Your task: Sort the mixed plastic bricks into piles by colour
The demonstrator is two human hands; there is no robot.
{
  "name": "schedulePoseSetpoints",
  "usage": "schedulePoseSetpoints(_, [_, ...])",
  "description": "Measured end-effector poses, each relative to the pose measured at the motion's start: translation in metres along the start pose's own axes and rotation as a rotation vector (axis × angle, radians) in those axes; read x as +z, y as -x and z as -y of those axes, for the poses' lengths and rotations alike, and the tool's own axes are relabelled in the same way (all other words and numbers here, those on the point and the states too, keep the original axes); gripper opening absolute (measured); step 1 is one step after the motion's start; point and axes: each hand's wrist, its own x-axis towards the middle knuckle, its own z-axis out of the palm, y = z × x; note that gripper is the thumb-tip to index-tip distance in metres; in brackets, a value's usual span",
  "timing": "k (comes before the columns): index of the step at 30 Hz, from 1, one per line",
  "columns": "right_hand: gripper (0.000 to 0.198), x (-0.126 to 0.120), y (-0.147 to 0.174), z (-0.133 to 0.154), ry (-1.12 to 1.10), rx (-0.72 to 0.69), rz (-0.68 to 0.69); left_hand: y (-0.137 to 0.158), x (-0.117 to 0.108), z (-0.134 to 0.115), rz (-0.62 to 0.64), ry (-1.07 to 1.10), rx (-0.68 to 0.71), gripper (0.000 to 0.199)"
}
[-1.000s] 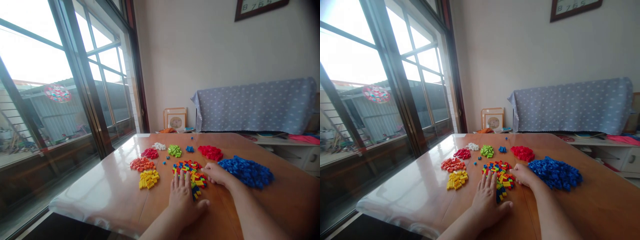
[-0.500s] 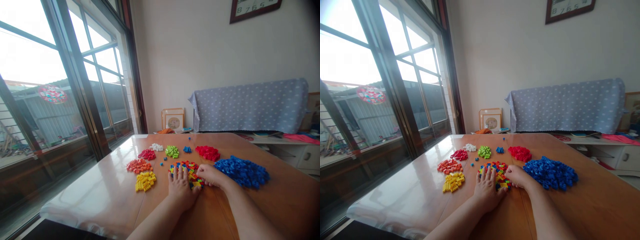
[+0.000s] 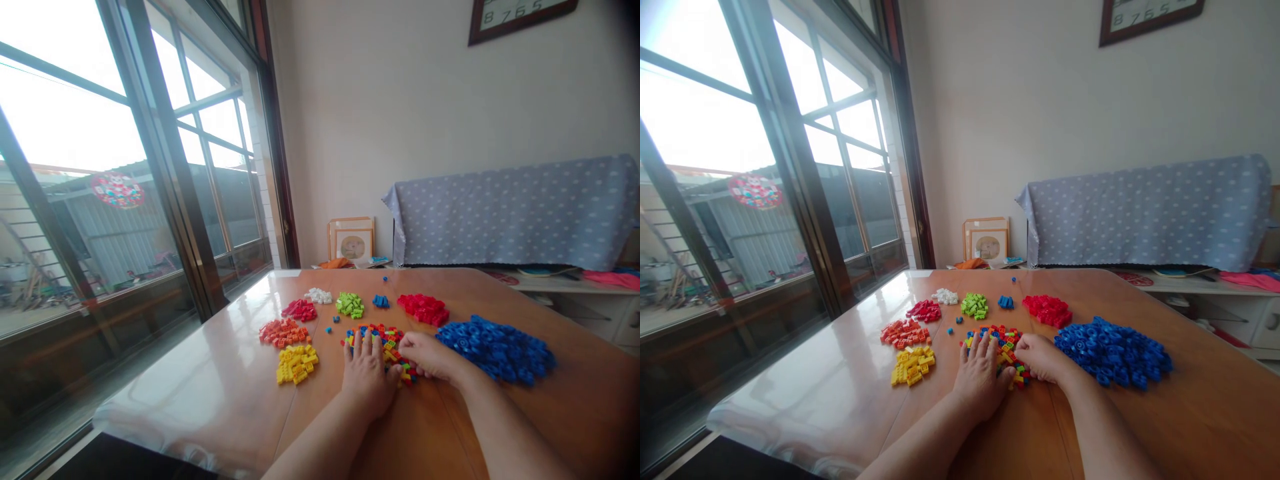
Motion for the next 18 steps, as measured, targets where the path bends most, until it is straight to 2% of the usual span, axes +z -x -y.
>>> schedulePoseSetpoints(4, [0.014,-0.001,-0.001,-0.001,-0.026,-0.005,0.004,-0.002,-0.002,0.002,-0.053,0.052,-0.010,0.072])
schedulePoseSetpoints(10, [0.009,-0.010,0.000,-0.002,-0.016,-0.022,-0.083,-0.021,-0.015,0.024,-0.304,0.345,-0.052,0.048])
schedulePoseSetpoints(15, [0.007,-0.015,0.005,-0.002,-0.004,-0.029,-0.074,-0.035,-0.020,0.048,-0.343,0.565,-0.163,0.035])
schedulePoseSetpoints(18, [0.007,-0.015,0.006,0.001,0.021,-0.062,-0.082,-0.031,-0.017,0.055,-0.343,0.550,-0.141,0.030])
